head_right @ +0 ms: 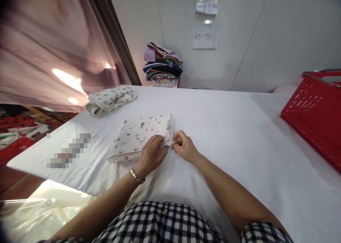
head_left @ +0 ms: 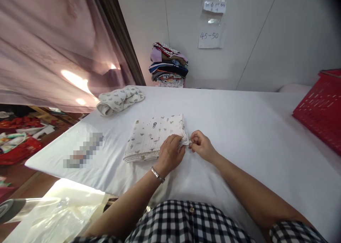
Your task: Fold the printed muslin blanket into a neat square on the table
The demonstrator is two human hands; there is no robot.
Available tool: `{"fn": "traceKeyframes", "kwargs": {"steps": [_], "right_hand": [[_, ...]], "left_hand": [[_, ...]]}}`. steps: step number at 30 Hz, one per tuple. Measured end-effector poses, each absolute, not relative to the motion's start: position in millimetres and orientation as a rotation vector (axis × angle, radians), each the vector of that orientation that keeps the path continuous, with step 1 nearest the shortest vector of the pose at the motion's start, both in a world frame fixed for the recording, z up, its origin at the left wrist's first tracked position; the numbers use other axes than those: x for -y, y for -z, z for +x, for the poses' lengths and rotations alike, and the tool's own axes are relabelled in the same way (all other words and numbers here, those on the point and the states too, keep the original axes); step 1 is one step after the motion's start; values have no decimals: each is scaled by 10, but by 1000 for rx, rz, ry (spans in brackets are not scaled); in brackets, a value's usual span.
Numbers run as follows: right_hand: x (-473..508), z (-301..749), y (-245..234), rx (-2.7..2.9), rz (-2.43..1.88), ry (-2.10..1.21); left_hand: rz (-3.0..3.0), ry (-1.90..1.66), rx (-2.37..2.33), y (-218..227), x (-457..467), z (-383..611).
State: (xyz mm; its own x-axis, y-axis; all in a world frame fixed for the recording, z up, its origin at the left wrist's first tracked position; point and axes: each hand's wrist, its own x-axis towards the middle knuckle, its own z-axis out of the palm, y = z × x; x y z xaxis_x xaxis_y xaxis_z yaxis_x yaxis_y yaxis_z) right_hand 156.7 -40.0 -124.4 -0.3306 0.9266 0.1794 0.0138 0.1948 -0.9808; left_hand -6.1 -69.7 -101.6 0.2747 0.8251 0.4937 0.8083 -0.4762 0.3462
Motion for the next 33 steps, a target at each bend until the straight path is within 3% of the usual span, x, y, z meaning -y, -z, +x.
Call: {"fn": "traceKeyframes", "kwargs": {"steps": [8, 13, 19, 25, 28, 33], "right_hand": [[432, 1557, 1205, 1613, -920, -1245], [373, 1604, 1197, 1561, -1024, -1265], [347, 1598, 1315, 2098, -1544, -942], [439, 1469, 1376, 2248, -1637, -738], [429, 1457, 1399, 2157, -1591, -860], [379, 1454, 1441, 1719, -1347, -1333]], "left_hand": [[2612, -912, -1688, 1084, 684, -40], [2399, -1049, -1828, 934, 531, -118], [2231, -1131, -1838, 824, 515, -196], [2189, -1172, -1854, 823, 498, -217], [2196, -1183, -1841, 813, 493, -225], [2214, -1177, -1831, 814, 511, -235]]}}
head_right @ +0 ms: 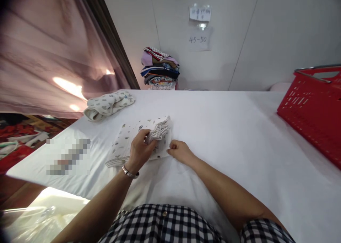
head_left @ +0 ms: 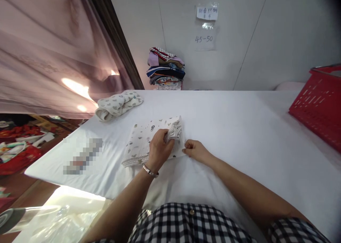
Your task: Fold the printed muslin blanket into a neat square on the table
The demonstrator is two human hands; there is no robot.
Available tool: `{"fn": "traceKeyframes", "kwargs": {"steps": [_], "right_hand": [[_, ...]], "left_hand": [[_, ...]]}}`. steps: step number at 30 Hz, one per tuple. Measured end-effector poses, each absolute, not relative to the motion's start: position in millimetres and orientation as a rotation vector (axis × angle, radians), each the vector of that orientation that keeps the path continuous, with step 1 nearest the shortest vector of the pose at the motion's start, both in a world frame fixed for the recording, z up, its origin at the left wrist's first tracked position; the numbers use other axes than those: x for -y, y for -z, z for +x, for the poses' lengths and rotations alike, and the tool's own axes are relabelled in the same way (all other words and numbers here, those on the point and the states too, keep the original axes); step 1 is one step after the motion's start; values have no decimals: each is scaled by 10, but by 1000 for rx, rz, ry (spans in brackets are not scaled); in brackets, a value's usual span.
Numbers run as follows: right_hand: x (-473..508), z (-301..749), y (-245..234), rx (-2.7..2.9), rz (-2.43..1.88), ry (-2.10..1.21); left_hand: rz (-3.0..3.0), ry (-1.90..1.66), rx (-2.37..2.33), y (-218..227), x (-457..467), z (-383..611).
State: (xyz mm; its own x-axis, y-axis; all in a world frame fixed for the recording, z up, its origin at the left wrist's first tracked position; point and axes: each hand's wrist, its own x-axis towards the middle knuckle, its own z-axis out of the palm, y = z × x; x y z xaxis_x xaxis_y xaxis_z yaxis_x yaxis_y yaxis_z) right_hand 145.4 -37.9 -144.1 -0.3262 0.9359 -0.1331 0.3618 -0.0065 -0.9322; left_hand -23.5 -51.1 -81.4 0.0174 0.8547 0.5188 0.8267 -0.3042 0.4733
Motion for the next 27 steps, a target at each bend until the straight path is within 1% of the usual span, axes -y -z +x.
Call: {"fn": "traceKeyframes", "kwargs": {"steps": [5, 8, 13, 17, 23, 27], "right_hand": [[401, 1391, 1429, 1339, -1142, -1724], [413, 1389, 1392, 1184, -1089, -1856], [380, 1457, 1333, 1218, -1134, -1840], [368, 1481, 1285, 1194, -1211, -1822], [400, 1480, 1240, 1225, -1088, -1789], [383, 1500, 1273, 1208, -1108, -1804]], "left_hand": [[2231, -1180, -1812, 831, 515, -245], [2238, -1186, -1815, 838, 509, -254], [2291, -1154, -1784, 839, 521, -259], [2473, -1037, -1679, 887, 577, -214], [2628, -844, -1563, 1018, 683, -110], [2634, -858, -1566, 1014, 680, -123]]}}
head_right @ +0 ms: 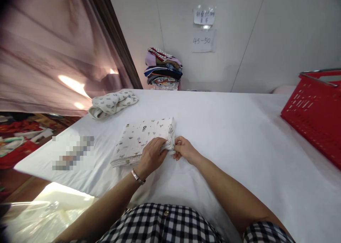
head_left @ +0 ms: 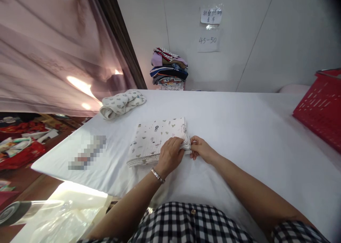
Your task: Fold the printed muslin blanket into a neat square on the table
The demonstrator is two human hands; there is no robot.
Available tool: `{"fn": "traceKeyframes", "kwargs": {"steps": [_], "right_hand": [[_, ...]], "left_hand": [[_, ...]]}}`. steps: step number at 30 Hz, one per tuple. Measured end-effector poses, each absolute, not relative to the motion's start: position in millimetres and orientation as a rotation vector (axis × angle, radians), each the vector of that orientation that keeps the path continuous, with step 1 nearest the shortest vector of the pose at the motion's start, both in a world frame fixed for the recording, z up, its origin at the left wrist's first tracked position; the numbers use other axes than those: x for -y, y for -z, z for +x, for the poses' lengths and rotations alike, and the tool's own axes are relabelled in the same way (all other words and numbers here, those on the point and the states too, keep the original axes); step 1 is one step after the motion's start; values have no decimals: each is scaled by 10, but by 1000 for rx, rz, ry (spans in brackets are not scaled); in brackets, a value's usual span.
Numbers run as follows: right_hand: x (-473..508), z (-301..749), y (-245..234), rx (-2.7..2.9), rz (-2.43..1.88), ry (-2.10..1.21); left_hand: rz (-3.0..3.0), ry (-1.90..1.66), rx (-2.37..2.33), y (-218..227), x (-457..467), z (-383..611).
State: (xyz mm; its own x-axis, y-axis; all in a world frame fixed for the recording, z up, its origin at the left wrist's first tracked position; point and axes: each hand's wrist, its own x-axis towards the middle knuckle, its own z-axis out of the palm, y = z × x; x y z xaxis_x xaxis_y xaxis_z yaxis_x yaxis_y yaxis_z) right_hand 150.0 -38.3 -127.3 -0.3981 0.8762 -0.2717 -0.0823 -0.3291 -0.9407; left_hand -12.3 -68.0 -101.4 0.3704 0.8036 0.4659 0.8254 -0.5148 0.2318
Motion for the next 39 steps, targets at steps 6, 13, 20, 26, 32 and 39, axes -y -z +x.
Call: {"fn": "traceKeyframes", "kwargs": {"steps": [6, 13, 20, 26, 32, 39], "right_hand": [[359, 1521, 1309, 1170, -1111, -1803], [350, 1607, 1259, 1211, -974, -1870], [426, 1594, 1072, 1373, -1231, -1728], [457, 1569, 1076, 1338, -1257, -1751], [452, 1561, 1123, 1291, -1239, -1767], [461, 1571, 1222, 1223, -1184, -1754]], "left_hand": [[-2594, 816, 1467, 942, 677, -153], [-2646, 846, 1518, 1056, 741, -90], [-2718, 748, 1448, 1093, 751, -74], [-2688, 763, 1476, 1110, 763, -85], [-2693, 752, 1449, 1123, 772, -69], [-2670, 732, 1507, 1085, 832, -77]]}}
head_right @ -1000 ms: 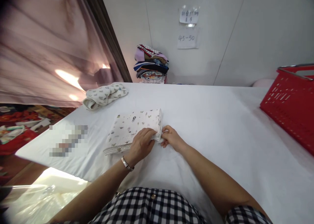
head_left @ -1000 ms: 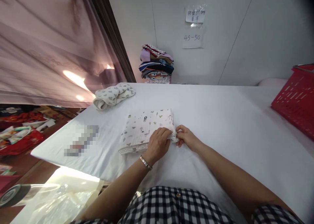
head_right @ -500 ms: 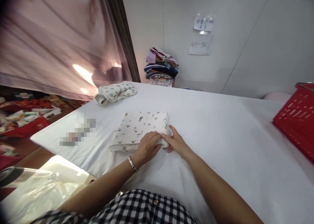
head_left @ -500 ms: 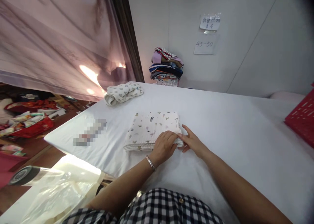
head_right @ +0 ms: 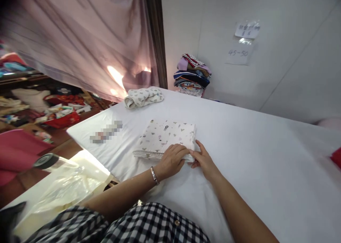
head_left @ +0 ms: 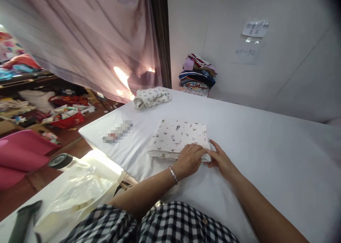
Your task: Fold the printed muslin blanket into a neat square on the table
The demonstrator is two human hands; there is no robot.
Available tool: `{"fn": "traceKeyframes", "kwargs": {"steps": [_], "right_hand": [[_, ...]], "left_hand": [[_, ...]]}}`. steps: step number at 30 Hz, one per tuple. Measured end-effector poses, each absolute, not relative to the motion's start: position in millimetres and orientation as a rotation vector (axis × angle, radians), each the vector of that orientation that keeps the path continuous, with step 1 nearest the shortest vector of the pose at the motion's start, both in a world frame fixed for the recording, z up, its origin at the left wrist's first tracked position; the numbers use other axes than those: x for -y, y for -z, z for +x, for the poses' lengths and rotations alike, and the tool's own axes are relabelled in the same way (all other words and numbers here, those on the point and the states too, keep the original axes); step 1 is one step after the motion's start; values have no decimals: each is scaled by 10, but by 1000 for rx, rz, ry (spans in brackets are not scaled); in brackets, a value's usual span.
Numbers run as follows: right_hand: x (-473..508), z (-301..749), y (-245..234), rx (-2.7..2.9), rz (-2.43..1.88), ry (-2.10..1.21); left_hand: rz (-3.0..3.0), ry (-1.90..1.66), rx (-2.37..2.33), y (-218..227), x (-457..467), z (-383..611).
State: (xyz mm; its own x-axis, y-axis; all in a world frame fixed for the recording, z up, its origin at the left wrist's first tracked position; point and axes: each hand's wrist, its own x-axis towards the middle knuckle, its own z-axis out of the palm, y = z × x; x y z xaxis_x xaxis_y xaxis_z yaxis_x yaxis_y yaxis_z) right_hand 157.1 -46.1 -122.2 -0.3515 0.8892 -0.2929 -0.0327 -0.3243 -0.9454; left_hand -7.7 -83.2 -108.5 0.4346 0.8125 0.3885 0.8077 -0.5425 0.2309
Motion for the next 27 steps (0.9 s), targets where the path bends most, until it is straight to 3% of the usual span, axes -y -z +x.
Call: {"fn": "traceKeyframes", "kwargs": {"steps": [27], "right_hand": [[450, 1615, 1218, 1254, -1239, -1815]], "left_hand": [[2496, -619, -2014, 1227, 1214, -1256]]}}
